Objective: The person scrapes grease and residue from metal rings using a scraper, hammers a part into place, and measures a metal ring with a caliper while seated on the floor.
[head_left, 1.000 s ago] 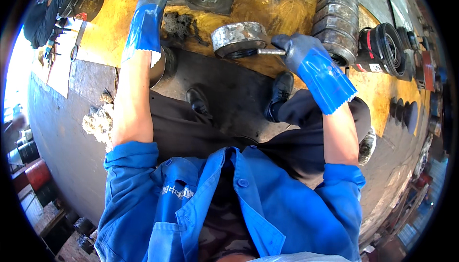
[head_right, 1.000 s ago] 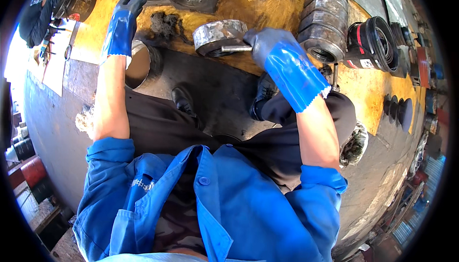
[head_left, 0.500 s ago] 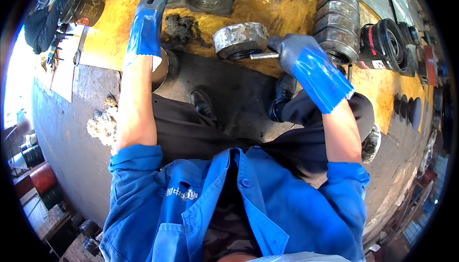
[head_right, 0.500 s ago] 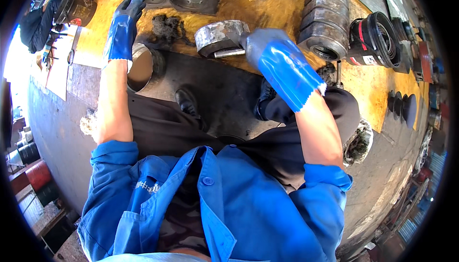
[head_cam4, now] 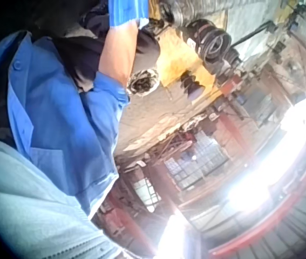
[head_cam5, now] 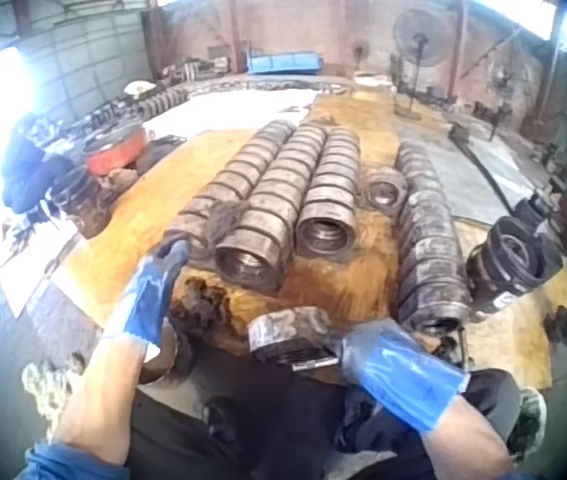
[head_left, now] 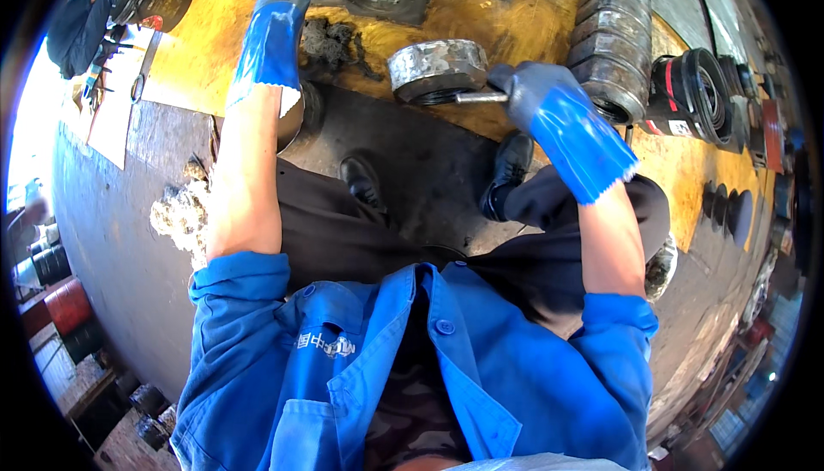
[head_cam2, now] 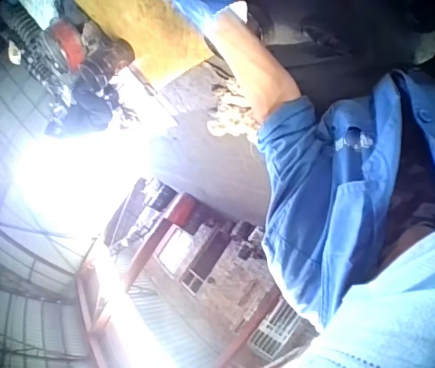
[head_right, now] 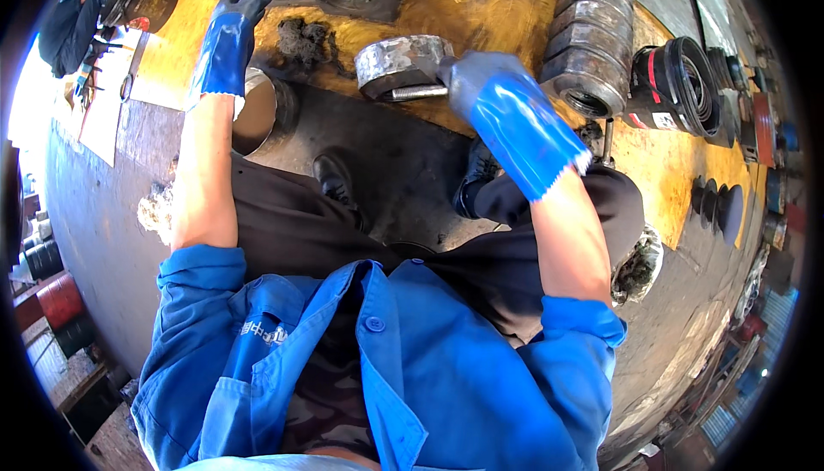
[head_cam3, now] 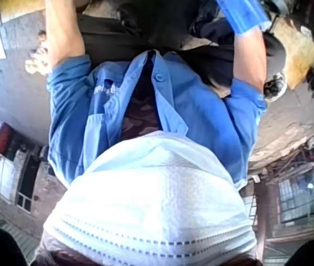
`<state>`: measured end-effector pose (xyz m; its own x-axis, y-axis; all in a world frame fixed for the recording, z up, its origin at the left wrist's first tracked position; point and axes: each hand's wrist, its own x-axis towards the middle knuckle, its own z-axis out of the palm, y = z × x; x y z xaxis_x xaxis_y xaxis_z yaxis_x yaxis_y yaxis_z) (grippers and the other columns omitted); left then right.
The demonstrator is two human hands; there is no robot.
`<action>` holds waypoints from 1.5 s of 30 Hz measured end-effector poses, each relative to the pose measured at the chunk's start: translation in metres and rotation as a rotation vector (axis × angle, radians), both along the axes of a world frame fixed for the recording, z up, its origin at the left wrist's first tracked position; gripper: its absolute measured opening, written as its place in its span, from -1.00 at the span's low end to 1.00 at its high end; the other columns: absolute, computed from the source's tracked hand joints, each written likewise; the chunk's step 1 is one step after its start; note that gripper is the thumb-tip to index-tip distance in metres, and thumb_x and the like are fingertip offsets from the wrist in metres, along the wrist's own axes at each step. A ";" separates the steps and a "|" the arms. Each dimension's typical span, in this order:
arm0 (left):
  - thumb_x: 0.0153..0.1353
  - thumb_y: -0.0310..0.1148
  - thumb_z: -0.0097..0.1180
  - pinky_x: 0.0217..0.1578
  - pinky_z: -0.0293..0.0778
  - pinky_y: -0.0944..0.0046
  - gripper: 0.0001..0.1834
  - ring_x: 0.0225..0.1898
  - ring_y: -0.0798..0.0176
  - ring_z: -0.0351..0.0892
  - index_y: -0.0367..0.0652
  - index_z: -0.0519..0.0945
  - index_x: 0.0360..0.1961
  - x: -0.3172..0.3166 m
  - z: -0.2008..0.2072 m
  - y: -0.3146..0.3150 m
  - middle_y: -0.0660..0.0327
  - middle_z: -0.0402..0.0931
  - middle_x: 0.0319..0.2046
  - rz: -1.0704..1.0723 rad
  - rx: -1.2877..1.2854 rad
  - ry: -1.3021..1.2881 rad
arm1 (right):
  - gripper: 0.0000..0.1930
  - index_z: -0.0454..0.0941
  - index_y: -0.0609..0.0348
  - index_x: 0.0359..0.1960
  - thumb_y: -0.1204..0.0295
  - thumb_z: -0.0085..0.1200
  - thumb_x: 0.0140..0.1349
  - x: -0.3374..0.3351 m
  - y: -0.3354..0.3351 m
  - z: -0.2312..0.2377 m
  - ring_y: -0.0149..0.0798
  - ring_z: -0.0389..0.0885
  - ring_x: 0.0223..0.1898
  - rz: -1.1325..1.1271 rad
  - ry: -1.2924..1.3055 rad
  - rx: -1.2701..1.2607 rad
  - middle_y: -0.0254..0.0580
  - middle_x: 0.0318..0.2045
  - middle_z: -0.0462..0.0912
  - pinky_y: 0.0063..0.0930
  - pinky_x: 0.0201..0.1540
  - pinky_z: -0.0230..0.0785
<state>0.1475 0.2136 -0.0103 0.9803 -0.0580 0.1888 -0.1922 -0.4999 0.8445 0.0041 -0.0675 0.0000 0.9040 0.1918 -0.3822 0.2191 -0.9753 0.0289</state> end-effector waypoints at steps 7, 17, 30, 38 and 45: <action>0.24 -0.14 0.02 0.08 0.33 0.24 -0.54 0.06 0.15 0.47 -0.24 0.51 0.05 0.005 0.008 -0.001 0.03 0.54 -0.02 0.019 0.038 -0.016 | -0.63 0.53 -0.07 -0.02 0.47 -0.02 0.10 0.000 0.003 -0.004 0.05 0.62 -0.18 -0.070 -0.017 0.044 0.03 -0.26 0.64 -0.15 -0.13 0.48; 0.26 -0.12 -0.01 0.08 0.32 0.23 -0.52 0.10 0.12 0.46 -0.26 0.50 0.06 -0.010 0.015 0.002 0.01 0.52 0.01 0.025 0.044 -0.021 | -0.70 0.54 -0.04 -0.06 0.42 -0.06 0.14 0.003 0.003 0.004 0.03 0.61 -0.16 0.011 -0.003 0.013 0.02 -0.24 0.64 -0.15 -0.12 0.47; 0.23 -0.09 0.00 -0.01 0.39 0.19 -0.54 0.00 0.11 0.52 -0.16 0.52 0.05 0.011 0.004 0.011 0.02 0.56 -0.05 0.126 0.066 0.084 | -0.67 0.52 0.00 -0.02 0.47 -0.15 0.19 0.014 0.019 -0.001 -0.02 0.60 -0.08 0.007 0.044 -0.069 0.01 -0.17 0.63 -0.18 -0.03 0.45; 0.24 -0.10 -0.01 -0.05 0.40 0.20 -0.55 -0.06 0.11 0.54 -0.17 0.53 0.03 -0.009 0.021 0.010 0.04 0.57 -0.09 0.094 0.036 0.102 | -0.72 0.55 -0.10 -0.09 0.41 -0.07 0.15 0.010 0.016 -0.002 0.05 0.61 -0.17 -0.004 -0.011 -0.057 0.03 -0.27 0.63 -0.13 -0.15 0.46; 0.25 -0.10 -0.02 -0.09 0.41 0.20 -0.56 -0.11 0.11 0.54 -0.18 0.53 0.01 -0.020 0.042 0.003 0.04 0.58 -0.13 0.102 -0.009 0.204 | -0.74 0.55 -0.09 -0.11 0.38 -0.06 0.17 0.013 0.014 -0.014 0.06 0.61 -0.20 0.027 -0.056 -0.062 0.02 -0.28 0.63 -0.13 -0.16 0.46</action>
